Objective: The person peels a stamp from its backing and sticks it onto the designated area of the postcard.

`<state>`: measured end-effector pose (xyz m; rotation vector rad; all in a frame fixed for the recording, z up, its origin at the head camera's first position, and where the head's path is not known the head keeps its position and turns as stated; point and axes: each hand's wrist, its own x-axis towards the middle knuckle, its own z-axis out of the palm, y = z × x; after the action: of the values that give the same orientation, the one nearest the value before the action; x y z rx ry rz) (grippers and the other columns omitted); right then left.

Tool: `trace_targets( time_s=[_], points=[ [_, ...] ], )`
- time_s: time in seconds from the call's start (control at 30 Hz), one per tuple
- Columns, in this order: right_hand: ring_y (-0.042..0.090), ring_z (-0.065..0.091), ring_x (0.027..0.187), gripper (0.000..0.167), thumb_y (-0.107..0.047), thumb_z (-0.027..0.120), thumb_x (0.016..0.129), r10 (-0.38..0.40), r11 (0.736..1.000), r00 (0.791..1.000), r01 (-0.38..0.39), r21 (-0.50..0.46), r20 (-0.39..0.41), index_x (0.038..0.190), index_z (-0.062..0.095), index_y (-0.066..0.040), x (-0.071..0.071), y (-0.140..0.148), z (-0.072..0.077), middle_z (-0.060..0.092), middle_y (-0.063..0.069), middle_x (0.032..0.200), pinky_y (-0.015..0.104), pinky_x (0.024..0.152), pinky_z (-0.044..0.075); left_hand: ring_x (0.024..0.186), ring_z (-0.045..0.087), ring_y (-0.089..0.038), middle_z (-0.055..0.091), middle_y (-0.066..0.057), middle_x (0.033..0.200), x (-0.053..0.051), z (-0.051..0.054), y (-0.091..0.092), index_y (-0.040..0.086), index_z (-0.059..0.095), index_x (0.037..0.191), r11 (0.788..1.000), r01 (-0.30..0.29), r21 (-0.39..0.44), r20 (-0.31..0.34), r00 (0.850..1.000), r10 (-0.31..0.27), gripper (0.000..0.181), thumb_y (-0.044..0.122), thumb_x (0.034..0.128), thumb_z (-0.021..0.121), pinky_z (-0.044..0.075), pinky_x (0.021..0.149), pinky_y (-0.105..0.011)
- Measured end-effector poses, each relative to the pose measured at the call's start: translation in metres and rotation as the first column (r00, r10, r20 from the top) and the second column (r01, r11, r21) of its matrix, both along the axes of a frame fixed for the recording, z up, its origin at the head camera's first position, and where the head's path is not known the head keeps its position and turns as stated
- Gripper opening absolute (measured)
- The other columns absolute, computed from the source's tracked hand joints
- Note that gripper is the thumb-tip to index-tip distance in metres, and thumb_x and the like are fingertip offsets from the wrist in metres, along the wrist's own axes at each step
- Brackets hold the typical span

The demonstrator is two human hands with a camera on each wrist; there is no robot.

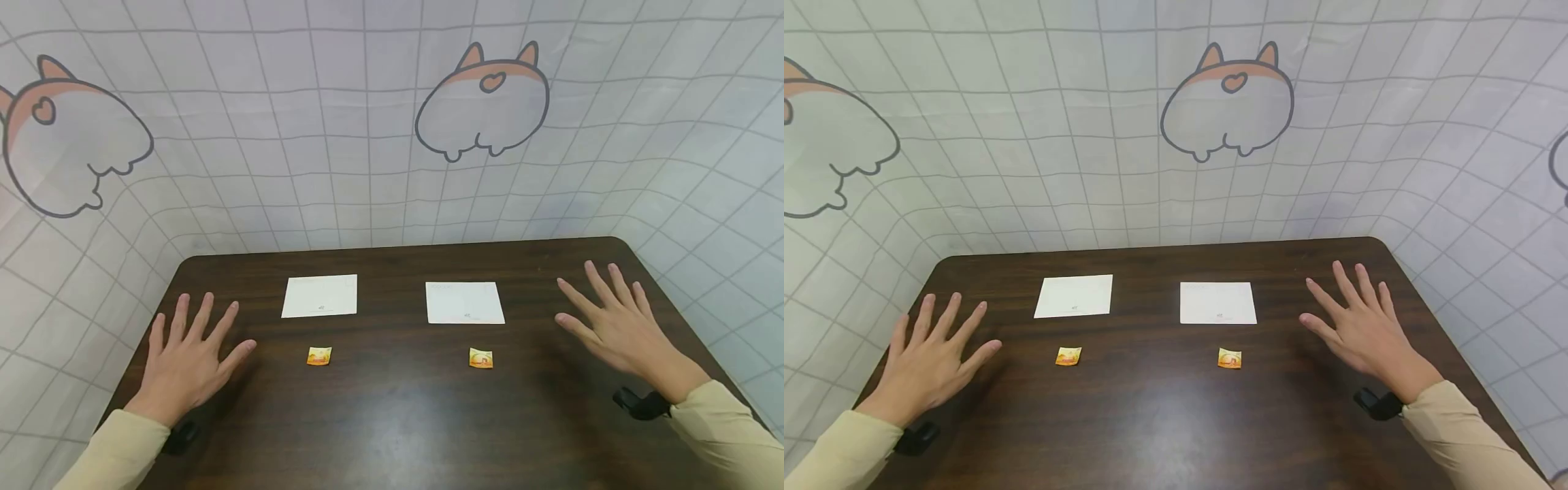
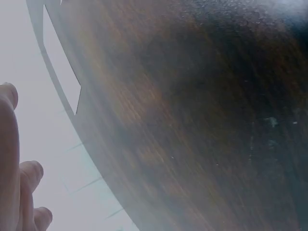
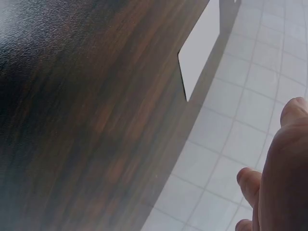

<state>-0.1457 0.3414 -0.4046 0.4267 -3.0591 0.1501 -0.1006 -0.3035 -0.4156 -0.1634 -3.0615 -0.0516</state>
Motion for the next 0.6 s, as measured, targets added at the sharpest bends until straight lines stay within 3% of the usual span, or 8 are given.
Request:
trace_targets(
  time_s=[0.3,0.6],
  points=[
    [0.053,-0.004,0.160,0.070,-0.059,0.045,0.106,0.036,0.999,0.999,-0.036,0.022,0.002,0.166,0.024,-0.028,-0.006,-0.013,0.002,0.002,0.020,0.176,0.079,0.121,0.004,0.161,-0.005,-0.049,0.017,-0.025,0.172,-0.004,-0.003,0.001,0.021,0.028,0.165,1.000,0.007,0.004,0.000,1.000,-0.007,0.081,0.070,0.1020,0.040,0.002,0.123,-0.076],
    [0.053,-0.003,0.160,0.068,-0.059,0.043,0.107,0.063,0.998,0.998,-0.063,0.014,0.013,0.165,0.027,-0.028,-0.015,-0.025,0.001,0.002,0.019,0.176,0.080,0.121,0.005,0.162,-0.004,-0.049,0.018,-0.025,0.172,-0.015,-0.005,0.007,0.021,0.027,0.165,1.000,0.024,0.010,0.001,1.000,-0.024,0.080,0.070,0.1022,0.040,0.004,0.123,-0.075]
  ],
)
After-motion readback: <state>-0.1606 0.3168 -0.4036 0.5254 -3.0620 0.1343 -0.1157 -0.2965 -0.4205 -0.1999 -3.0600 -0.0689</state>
